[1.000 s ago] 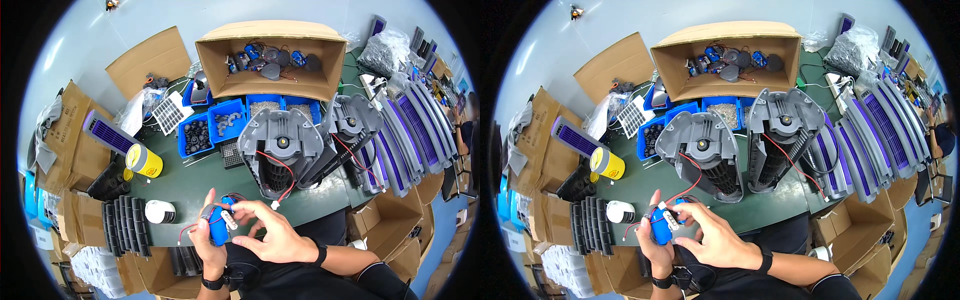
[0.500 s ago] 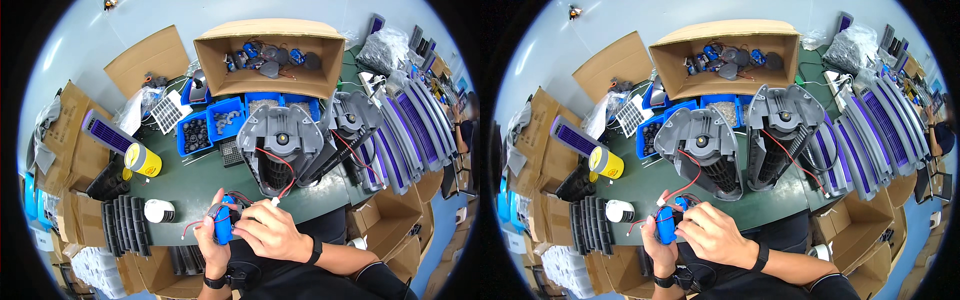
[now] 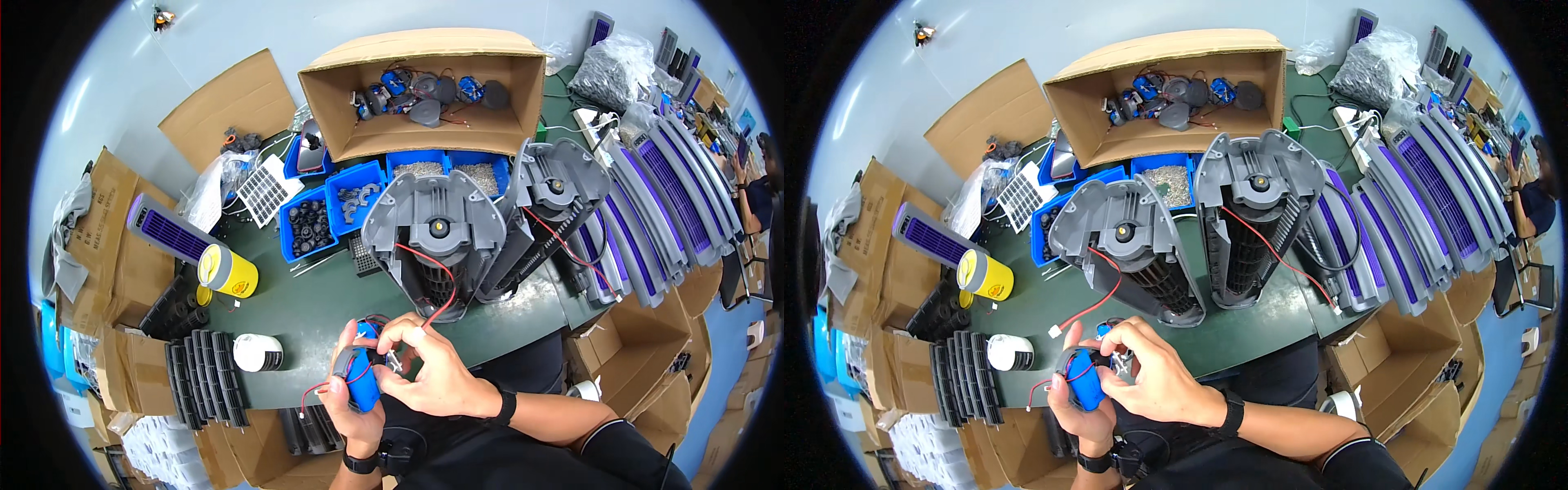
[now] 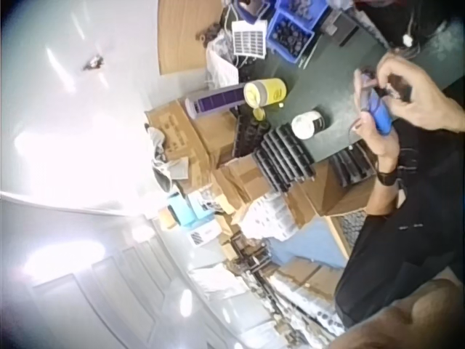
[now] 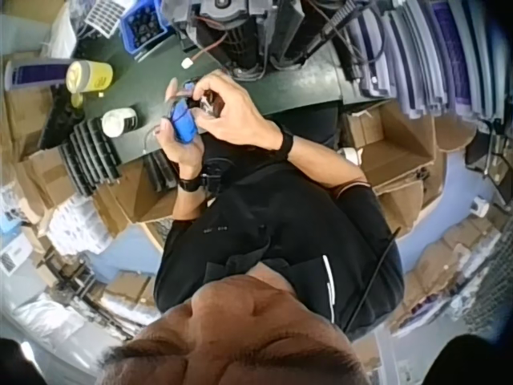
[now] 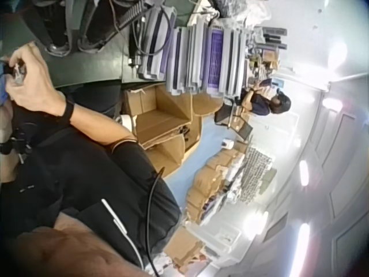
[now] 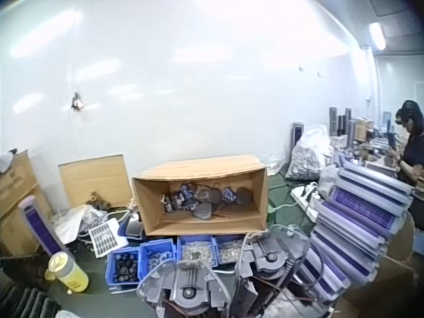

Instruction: The person assembles a small electronic device by connecting wires to a motor, inserting the motor into a gray housing, and securing it with a power drill. They then attach a purple front grille and fasten the casing with screws.

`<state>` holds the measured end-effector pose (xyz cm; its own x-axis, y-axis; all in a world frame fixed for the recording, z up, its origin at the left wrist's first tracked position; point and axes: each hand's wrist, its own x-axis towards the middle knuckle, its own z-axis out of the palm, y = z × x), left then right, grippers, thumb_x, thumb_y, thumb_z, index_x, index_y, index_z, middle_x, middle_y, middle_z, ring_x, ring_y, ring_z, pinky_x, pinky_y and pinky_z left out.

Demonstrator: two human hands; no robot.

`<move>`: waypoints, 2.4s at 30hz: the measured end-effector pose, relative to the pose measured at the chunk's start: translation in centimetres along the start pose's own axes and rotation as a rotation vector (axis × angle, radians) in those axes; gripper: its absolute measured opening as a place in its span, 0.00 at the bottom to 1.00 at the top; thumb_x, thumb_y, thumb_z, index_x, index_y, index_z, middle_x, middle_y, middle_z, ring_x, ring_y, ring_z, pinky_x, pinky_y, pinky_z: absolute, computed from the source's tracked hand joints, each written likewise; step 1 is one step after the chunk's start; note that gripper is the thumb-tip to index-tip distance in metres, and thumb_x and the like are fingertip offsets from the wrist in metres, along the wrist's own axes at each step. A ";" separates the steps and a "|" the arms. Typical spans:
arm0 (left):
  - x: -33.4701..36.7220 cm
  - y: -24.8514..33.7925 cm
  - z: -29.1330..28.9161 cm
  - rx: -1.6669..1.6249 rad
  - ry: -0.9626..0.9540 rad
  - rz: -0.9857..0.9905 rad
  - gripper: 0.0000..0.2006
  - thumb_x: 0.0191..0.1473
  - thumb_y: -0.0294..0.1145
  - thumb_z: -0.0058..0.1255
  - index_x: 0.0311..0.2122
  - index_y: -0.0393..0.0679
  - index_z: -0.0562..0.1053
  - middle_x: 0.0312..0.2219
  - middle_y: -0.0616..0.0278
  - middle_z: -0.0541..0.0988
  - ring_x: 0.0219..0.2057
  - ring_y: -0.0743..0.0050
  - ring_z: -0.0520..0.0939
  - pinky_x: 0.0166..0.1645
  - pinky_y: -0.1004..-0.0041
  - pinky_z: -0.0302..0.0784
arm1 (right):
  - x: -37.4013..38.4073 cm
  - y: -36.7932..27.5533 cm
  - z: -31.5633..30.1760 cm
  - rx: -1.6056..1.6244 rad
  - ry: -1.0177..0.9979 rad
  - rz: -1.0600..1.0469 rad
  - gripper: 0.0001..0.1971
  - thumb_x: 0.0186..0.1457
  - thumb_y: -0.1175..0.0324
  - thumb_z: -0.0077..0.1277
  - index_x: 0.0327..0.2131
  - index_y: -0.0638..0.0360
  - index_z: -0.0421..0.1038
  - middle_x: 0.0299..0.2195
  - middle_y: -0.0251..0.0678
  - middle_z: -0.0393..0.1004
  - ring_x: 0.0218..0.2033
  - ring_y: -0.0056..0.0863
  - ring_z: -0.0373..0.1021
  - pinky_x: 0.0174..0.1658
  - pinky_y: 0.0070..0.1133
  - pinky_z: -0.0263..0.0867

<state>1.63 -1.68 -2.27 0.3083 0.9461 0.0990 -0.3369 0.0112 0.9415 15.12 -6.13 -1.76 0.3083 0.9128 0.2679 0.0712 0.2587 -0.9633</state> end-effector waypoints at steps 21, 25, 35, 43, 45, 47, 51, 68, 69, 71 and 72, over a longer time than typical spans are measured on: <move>0.9 2.3 0.1 -0.010 -0.058 -0.017 0.43 0.62 0.58 0.41 0.64 0.21 0.65 0.45 0.42 0.82 0.49 0.57 0.81 0.61 0.59 0.70 | -0.1 -3.2 -2.5 0.086 -0.130 0.106 0.05 0.61 0.74 0.60 0.36 0.63 0.73 0.29 0.31 0.73 0.24 0.15 0.69 0.26 0.17 0.66; 0.7 2.3 0.5 0.034 -0.030 0.006 0.43 0.60 0.59 0.43 0.63 0.23 0.66 0.43 0.42 0.82 0.47 0.58 0.81 0.59 0.61 0.72 | -0.5 -3.1 -2.1 -0.039 -0.175 0.096 0.08 0.60 0.74 0.59 0.34 0.63 0.69 0.27 0.33 0.71 0.22 0.20 0.70 0.24 0.22 0.67; 0.4 1.6 0.3 0.054 -0.025 0.029 0.43 0.59 0.60 0.44 0.64 0.25 0.67 0.43 0.42 0.82 0.46 0.59 0.81 0.58 0.61 0.72 | -1.0 -2.9 -1.8 -0.050 -0.214 0.096 0.10 0.60 0.72 0.59 0.32 0.64 0.68 0.25 0.39 0.73 0.22 0.31 0.72 0.25 0.27 0.69; 0.8 2.5 0.9 0.101 -0.057 0.024 0.45 0.59 0.62 0.45 0.64 0.25 0.67 0.44 0.42 0.82 0.47 0.59 0.81 0.59 0.61 0.72 | -0.2 -4.2 -1.9 -0.067 -0.100 0.095 0.08 0.60 0.72 0.60 0.33 0.64 0.71 0.25 0.38 0.74 0.22 0.27 0.73 0.25 0.24 0.70; 0.8 2.4 0.8 0.106 -0.059 0.018 0.45 0.59 0.63 0.45 0.64 0.26 0.67 0.44 0.43 0.82 0.47 0.59 0.81 0.59 0.61 0.72 | -0.2 -4.1 -1.9 -0.062 -0.091 0.105 0.08 0.60 0.72 0.60 0.34 0.64 0.71 0.25 0.37 0.74 0.22 0.25 0.73 0.25 0.24 0.69; 0.9 2.3 0.8 0.122 -0.058 0.023 0.44 0.59 0.63 0.44 0.64 0.26 0.68 0.43 0.43 0.82 0.47 0.59 0.81 0.58 0.61 0.73 | -0.3 -4.1 -1.8 -0.044 -0.082 0.132 0.08 0.60 0.71 0.60 0.34 0.64 0.71 0.25 0.37 0.73 0.22 0.24 0.73 0.24 0.23 0.69; 0.9 2.1 0.6 0.224 -0.064 0.082 0.43 0.59 0.63 0.42 0.62 0.27 0.71 0.42 0.44 0.82 0.47 0.59 0.81 0.55 0.61 0.73 | -0.3 -4.1 -1.7 -0.041 -0.086 0.178 0.08 0.60 0.72 0.60 0.33 0.65 0.71 0.25 0.37 0.73 0.22 0.23 0.73 0.25 0.23 0.69; 2.7 7.4 1.5 0.096 -0.162 -0.179 0.41 0.64 0.59 0.33 0.63 0.24 0.67 0.43 0.37 0.82 0.41 0.53 0.84 0.46 0.61 0.79 | -2.1 -5.4 -4.8 0.105 0.001 0.217 0.06 0.62 0.72 0.62 0.37 0.64 0.77 0.28 0.27 0.78 0.29 0.10 0.72 0.31 0.15 0.68; 3.0 8.2 1.6 0.084 -0.155 -0.194 0.42 0.64 0.60 0.34 0.62 0.23 0.67 0.40 0.35 0.83 0.37 0.50 0.85 0.41 0.61 0.78 | -2.4 -5.4 -5.4 0.151 0.124 0.153 0.06 0.60 0.73 0.64 0.35 0.64 0.77 0.26 0.27 0.77 0.25 0.08 0.69 0.26 0.13 0.64; 3.3 10.2 1.4 0.037 -0.182 -0.245 0.43 0.63 0.61 0.34 0.61 0.23 0.67 0.39 0.34 0.82 0.36 0.49 0.85 0.39 0.61 0.78 | -2.7 -5.9 -7.5 0.007 0.341 0.030 0.05 0.59 0.76 0.64 0.33 0.64 0.76 0.26 0.29 0.77 0.23 0.10 0.69 0.26 0.13 0.65; 3.5 11.2 1.5 0.007 -0.204 -0.270 0.43 0.63 0.61 0.34 0.61 0.22 0.68 0.39 0.33 0.82 0.35 0.48 0.85 0.39 0.61 0.78 | -2.9 -5.8 -8.6 -0.130 0.464 -0.093 0.05 0.58 0.77 0.64 0.33 0.64 0.76 0.26 0.31 0.77 0.23 0.11 0.69 0.26 0.14 0.65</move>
<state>0.29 1.30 9.08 0.5573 0.8251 -0.0926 -0.2128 0.2497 0.9446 21.99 -13.04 2.88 0.6835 0.6427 0.3461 0.2267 0.2638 -0.9376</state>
